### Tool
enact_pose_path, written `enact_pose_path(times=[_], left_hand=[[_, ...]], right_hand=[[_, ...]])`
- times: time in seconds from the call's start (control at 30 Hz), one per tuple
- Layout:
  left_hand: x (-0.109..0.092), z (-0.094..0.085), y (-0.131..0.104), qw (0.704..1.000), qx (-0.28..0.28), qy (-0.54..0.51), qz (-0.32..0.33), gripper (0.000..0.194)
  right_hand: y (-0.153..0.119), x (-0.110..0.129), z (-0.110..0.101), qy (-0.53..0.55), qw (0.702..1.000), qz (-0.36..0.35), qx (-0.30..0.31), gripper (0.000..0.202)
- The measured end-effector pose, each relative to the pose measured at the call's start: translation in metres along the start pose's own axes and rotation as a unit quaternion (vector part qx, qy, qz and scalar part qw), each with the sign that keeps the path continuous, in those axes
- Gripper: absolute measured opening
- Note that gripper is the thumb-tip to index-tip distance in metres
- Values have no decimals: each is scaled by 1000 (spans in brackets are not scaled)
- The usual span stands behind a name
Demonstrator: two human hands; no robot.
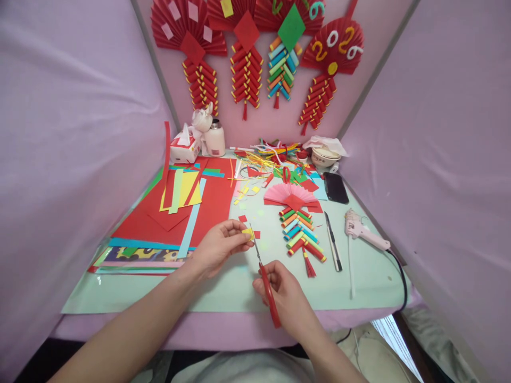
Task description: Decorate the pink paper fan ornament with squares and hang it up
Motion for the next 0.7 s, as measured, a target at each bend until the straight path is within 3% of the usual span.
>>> enact_pose_path(times=[0.3,0.7], left_hand=[[0,1,0,1000,-1,-7,-8,20],[-1,2,-1,1000,0,-3,-16,21]], right_hand=[[0,2,0,-42,999,10,-17,49],[1,-4,-1,-5,1000,10,-10,42]])
Point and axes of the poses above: each hand's wrist, its own y-axis towards the middle knuckle, its own z-axis out of the palm, x = y × z, the point moved 1 cm from there along y, towards the middle knuckle, and after that the axes turned 5 degrees about z, right-handed, at the moved point
